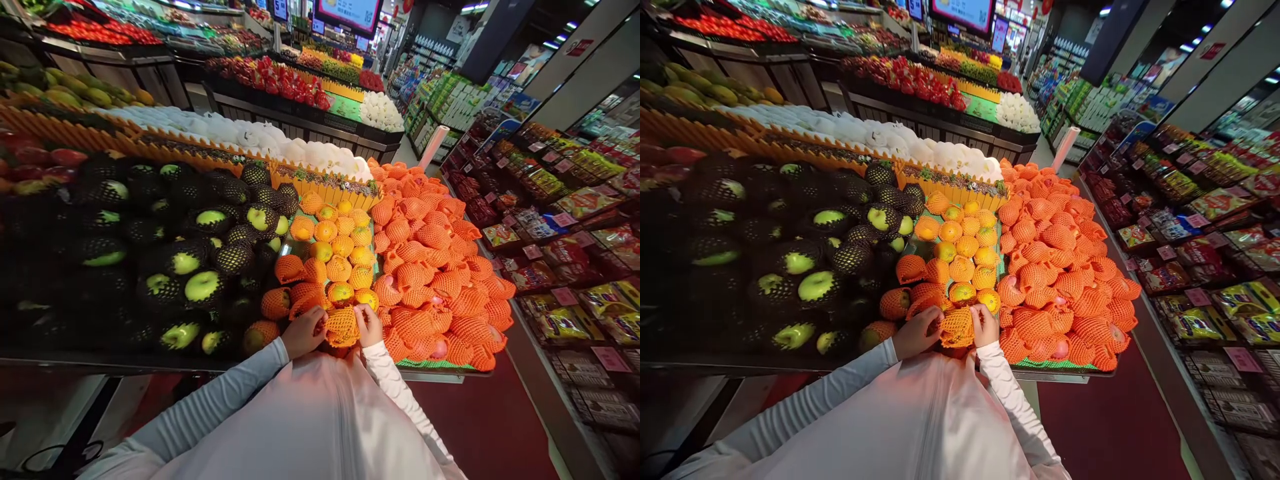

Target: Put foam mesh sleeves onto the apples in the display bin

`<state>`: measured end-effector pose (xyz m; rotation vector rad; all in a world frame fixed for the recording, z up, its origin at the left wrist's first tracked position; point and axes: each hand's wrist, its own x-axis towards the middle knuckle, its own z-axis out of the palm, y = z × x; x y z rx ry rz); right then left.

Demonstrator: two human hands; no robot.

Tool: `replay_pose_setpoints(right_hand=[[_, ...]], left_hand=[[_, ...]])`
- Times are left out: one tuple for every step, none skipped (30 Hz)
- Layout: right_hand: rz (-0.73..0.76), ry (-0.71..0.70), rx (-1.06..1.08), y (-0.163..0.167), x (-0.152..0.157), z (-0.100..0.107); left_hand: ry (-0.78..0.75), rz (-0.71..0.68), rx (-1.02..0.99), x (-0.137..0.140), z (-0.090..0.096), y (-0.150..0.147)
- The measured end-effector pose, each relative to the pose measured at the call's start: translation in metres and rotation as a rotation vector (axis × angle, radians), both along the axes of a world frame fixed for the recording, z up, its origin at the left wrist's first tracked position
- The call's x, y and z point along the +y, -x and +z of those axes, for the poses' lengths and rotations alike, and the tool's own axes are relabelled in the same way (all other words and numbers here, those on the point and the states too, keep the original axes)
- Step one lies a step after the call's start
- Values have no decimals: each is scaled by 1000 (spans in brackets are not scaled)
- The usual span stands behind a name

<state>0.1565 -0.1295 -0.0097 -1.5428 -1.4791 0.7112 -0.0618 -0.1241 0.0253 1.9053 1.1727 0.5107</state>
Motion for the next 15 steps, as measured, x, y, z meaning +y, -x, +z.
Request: replay_pose_setpoints(right_hand=[[-7,9,13,0,2,-1],[-11,16,27,0,4,-2],[-13,24,41,0,6,-3],[-11,32,55,-1,7,-4],[-9,42,68,-1,8,-5],[-7,54,80,-1,9,-7],[-6,67,93,-2,10,-8],[-6,82,108,-2,11,-9],[-7,97,123,-2,12,-11],[-10,113,139,-2,13,-12],[-14,128,155,-2,14,-13],[-20,142,170,-1,15,-14],[-26,154,183,-1,15,-14],[-33,165,194,0,16,-13],[-39,175,205,0,16,-12]], left_hand=[[2,6,-22,1,1,0],[4,7,-47,1,3,1],[7,8,-69,2,4,1],[11,13,-86,3,4,1],[16,23,-93,4,5,1],[23,38,-88,5,5,1],[30,55,-62,6,4,1],[38,71,-16,7,4,1],[43,85,43,8,4,1],[45,97,112,9,3,0],[46,102,183,9,3,-1],[47,101,248,9,2,-1],[49,93,303,9,2,-2],[53,84,348,8,1,-3],[61,72,386,7,1,-4]])
